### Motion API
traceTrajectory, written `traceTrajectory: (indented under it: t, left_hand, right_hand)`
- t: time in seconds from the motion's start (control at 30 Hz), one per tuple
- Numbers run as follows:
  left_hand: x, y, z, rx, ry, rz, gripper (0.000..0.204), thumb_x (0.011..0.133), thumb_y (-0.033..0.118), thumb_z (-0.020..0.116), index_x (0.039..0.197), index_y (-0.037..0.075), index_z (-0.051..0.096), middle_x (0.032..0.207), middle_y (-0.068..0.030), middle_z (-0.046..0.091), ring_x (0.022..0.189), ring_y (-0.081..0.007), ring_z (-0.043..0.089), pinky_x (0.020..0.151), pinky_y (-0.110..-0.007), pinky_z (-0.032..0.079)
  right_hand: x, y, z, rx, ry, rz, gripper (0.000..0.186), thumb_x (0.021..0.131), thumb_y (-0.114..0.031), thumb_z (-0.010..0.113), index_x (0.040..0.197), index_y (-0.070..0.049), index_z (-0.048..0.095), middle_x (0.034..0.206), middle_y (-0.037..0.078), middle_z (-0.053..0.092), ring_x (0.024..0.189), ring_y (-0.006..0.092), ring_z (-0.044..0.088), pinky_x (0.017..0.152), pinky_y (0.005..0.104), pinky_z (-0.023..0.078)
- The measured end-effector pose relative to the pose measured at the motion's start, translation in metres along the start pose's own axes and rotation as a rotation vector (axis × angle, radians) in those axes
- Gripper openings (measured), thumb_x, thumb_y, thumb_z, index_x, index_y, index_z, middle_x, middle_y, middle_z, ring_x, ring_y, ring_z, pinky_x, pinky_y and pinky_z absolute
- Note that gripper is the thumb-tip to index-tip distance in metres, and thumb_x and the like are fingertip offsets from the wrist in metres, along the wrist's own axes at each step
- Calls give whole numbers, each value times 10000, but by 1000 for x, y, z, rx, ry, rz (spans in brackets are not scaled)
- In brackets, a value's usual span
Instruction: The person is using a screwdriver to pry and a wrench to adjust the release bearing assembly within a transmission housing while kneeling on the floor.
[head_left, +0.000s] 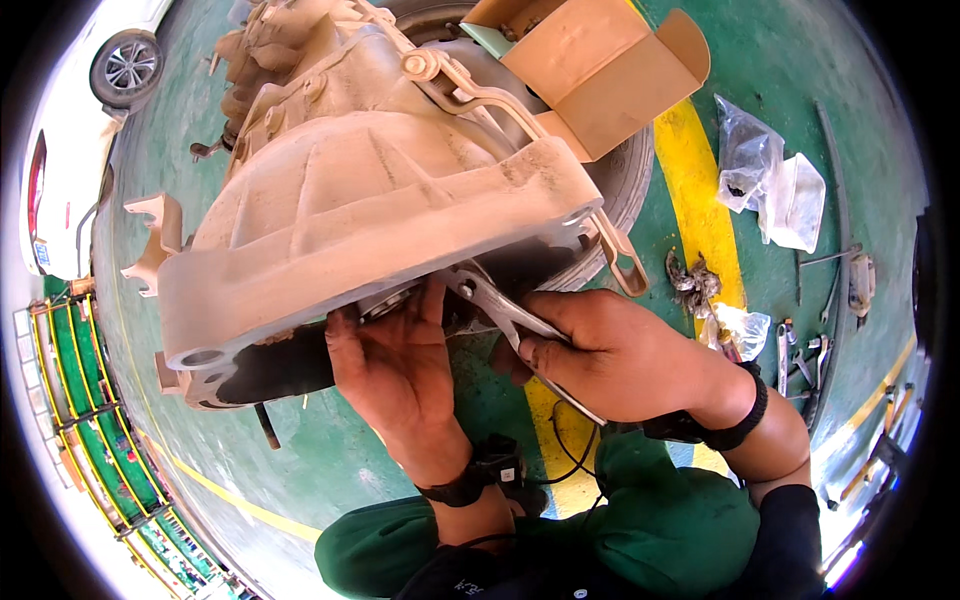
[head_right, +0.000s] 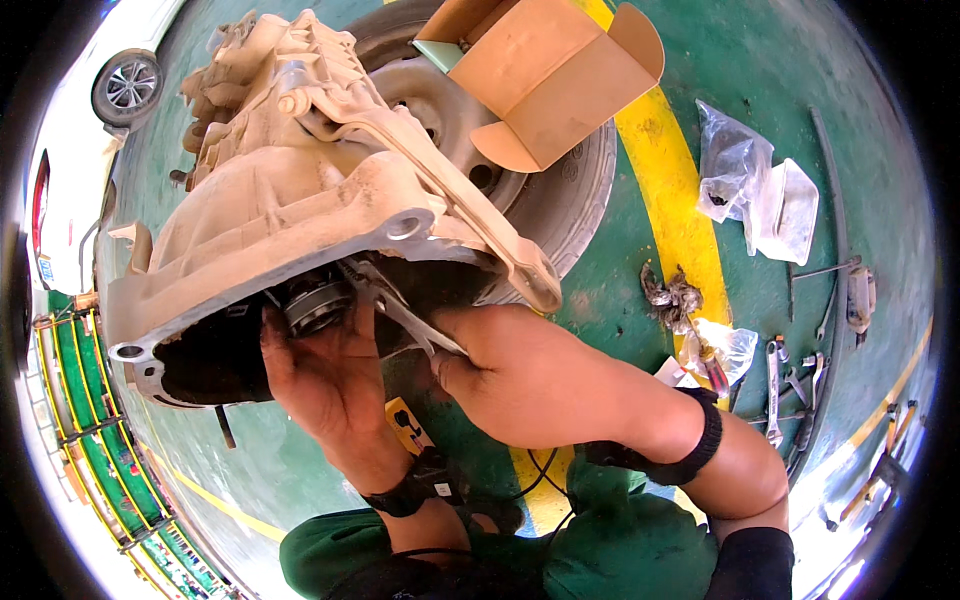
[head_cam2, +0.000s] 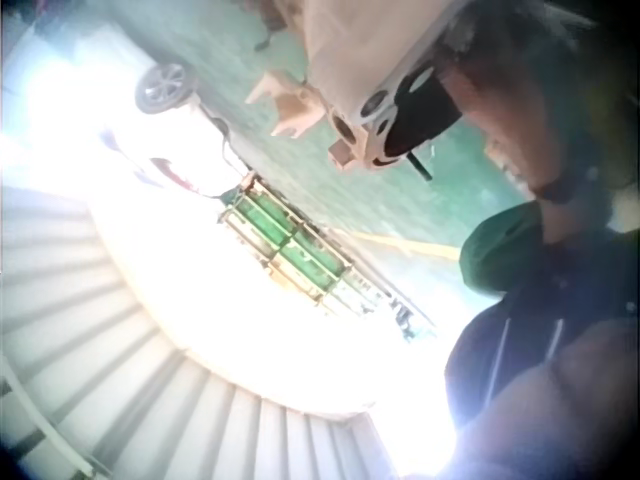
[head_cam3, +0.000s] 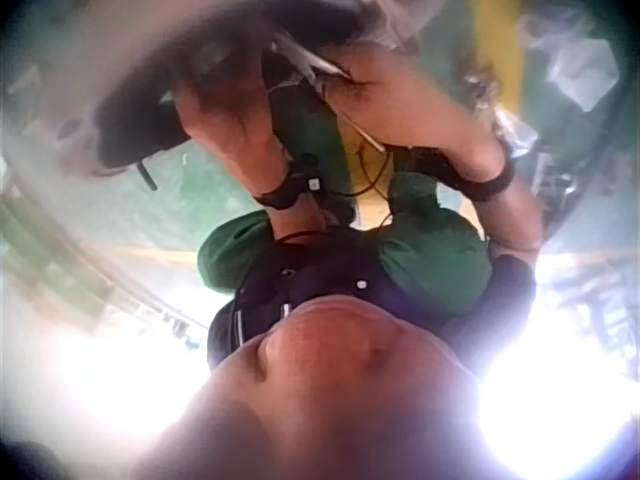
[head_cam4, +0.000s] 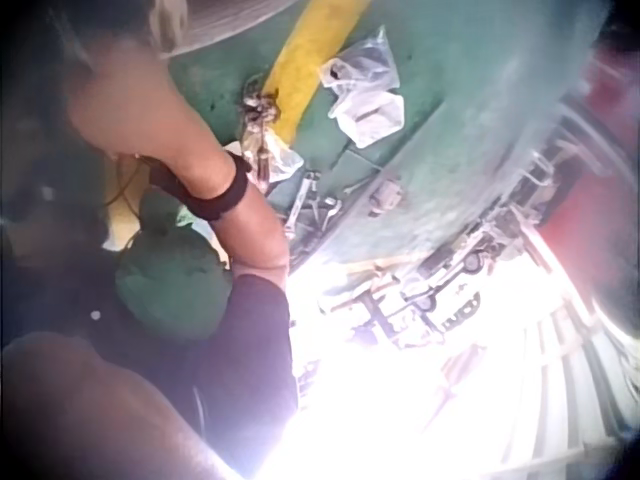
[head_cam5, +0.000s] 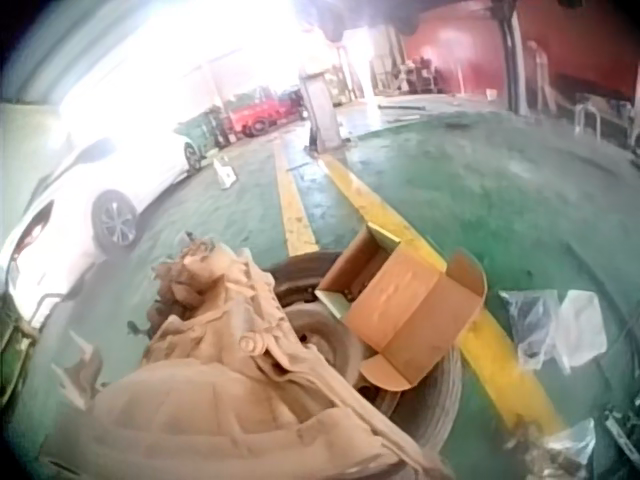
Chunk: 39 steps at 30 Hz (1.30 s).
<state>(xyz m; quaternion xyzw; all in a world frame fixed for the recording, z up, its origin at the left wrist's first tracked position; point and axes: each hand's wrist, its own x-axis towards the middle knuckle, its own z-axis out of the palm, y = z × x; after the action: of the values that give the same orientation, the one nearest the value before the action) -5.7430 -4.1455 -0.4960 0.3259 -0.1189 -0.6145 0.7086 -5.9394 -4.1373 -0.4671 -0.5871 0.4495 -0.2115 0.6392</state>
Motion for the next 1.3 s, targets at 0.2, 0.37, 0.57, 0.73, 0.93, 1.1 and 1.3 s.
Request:
traceTrajectory:
  t: [0.2,0.37,0.57,0.73,0.93,1.1,1.3]
  left_hand:
    - [4,2,-1,3,-38,-20,512,971,253,533,1406,19,402,1406,-218,455,1285,-437,441,1107,-626,337]
    - [8,-2,4,-28,-76,1,510,975,234,546,1423,40,397,1450,-195,425,1330,-440,394,1135,-635,290]
    - [33,17,-23,-205,-108,-237,772,885,108,650,1493,-46,199,1561,-288,130,1439,-461,159,1173,-572,275]
    - [28,28,-22,-233,-168,-295,793,843,-9,643,1492,-44,188,1563,-264,101,1432,-449,188,1160,-549,321]
    - [44,30,-35,-156,-122,-267,833,826,-22,595,1487,-92,93,1547,-294,140,1428,-456,200,1163,-581,290]
    - [45,28,-31,-129,-74,-246,820,836,7,574,1487,-93,86,1540,-297,152,1419,-460,221,1151,-590,306]
    - [46,30,-31,-134,-103,-272,764,842,36,578,1463,-114,159,1530,-307,178,1402,-482,243,1135,-589,337]
  right_hand:
    - [-13,32,8,7,31,-35,206,900,-72,508,1065,36,562,880,247,645,862,429,619,739,467,489]
    - [-56,66,-12,-108,39,-19,225,864,-62,514,1069,26,546,864,255,626,867,440,609,733,507,483]
    - [-107,144,-20,-483,60,209,264,784,-111,556,1019,9,575,799,248,616,766,439,615,652,522,476]
    - [-168,184,-12,-489,171,416,276,759,-104,557,1012,-7,607,796,220,636,791,424,630,681,515,493]
    - [-207,226,10,-452,313,490,327,750,-112,572,1065,-29,602,867,208,650,866,408,639,743,514,503]
    - [-230,248,22,-518,341,527,372,743,-137,621,1109,-70,602,976,191,646,942,387,618,818,502,500]
    - [-247,253,11,-488,692,394,381,791,-233,685,1141,-95,623,1012,156,637,1054,344,567,874,455,487]
